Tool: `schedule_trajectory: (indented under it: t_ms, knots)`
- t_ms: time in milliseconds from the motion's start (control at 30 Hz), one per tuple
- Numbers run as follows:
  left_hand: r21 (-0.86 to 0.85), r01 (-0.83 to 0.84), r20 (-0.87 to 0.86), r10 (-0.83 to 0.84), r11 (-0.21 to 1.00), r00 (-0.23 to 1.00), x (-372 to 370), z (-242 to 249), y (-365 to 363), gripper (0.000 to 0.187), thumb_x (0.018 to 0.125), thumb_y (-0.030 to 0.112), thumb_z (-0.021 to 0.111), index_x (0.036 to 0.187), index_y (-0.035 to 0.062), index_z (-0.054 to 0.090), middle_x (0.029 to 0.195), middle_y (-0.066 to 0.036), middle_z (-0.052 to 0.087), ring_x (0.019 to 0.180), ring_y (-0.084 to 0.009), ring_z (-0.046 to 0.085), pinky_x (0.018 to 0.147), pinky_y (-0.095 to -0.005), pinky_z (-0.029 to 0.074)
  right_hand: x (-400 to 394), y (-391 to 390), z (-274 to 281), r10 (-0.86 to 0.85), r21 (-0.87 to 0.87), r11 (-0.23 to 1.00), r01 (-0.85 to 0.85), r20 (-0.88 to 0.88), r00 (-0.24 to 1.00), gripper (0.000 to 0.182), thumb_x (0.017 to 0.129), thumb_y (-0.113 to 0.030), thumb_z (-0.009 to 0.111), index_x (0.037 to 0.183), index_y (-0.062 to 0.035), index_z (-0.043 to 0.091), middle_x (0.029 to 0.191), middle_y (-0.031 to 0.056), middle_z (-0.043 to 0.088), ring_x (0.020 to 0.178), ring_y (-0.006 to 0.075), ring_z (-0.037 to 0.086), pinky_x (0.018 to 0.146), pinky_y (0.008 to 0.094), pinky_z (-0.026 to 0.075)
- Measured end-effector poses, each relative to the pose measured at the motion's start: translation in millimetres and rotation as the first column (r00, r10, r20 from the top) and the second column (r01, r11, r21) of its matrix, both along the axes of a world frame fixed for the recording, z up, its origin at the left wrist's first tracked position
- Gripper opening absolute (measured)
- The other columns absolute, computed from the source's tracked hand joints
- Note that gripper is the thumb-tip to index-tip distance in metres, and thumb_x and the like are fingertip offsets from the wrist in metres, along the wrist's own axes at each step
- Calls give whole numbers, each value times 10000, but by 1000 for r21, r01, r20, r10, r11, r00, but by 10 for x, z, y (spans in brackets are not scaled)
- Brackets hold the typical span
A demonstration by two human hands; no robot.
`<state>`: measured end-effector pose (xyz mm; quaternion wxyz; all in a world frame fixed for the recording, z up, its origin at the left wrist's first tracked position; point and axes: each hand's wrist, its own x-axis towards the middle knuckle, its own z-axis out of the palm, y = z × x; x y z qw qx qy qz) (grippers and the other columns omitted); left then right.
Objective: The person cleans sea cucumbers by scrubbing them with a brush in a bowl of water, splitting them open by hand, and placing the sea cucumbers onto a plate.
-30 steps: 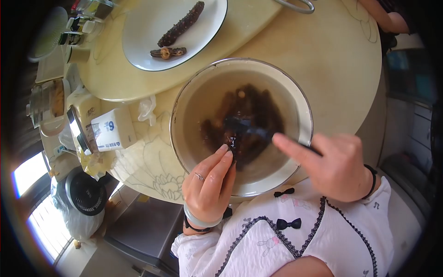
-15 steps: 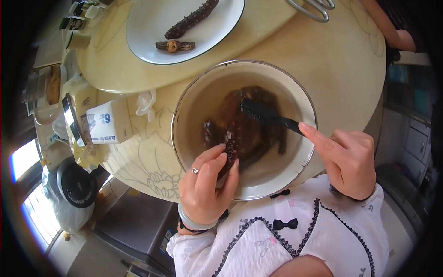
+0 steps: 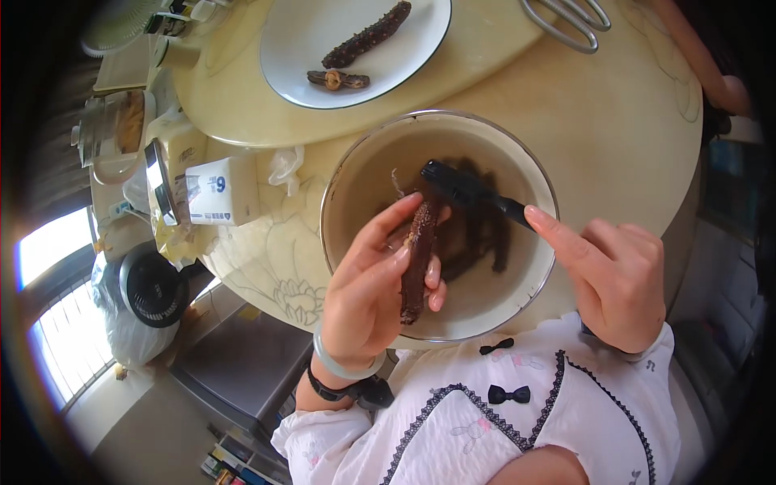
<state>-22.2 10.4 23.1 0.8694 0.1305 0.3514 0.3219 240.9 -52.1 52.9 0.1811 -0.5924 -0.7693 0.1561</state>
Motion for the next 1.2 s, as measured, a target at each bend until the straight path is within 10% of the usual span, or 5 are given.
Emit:
schedule_trajectory:
  t_ms: [367,667,833,1033,1200]
  knots:
    - [-365,-179,318,303,914,899,63,-280,-101,477,1067,166,394,1534,69,388,1468,-231,492,834,-219,556,792,-380,482,-104,47,-63,-45,1,999,46,138,989,523,780,-32,692,1286,-157,733,636,52,403,490,217,424,498,364,353]
    - [-393,-321,229,430,862,873,144,-209,-75,455,1095,145,342,1547,97,363,1499,-192,480,1351,-319,529,1174,-449,425,-122,-91,56,252,-55,963,-265,-183,950,616,659,-138,690,1261,-252,758,622,-31,350,431,157,376,434,297,343]
    - [-434,-112,596,378,894,708,24,-344,-119,465,1098,141,311,1558,68,325,1540,-189,443,1453,-330,420,1226,-470,369,-156,-37,-27,215,-4,976,-216,-80,973,597,663,-158,704,1246,-270,766,637,-33,356,436,144,374,434,287,341]
    - [-440,-289,288,438,850,852,173,-154,-91,474,1096,149,315,1561,56,315,1560,-196,420,1475,-329,386,1239,-468,351,-182,-55,64,197,-51,979,-198,-23,980,554,700,-68,658,1229,-187,768,656,0,439,485,188,427,476,346,336]
    - [-468,-184,437,407,864,802,97,-316,-140,475,1088,125,330,1547,6,315,1571,-206,390,1480,-322,380,1251,-462,326,-183,53,-93,135,23,990,-140,147,980,555,691,-76,659,1228,-164,767,711,12,561,487,180,460,473,332,345]
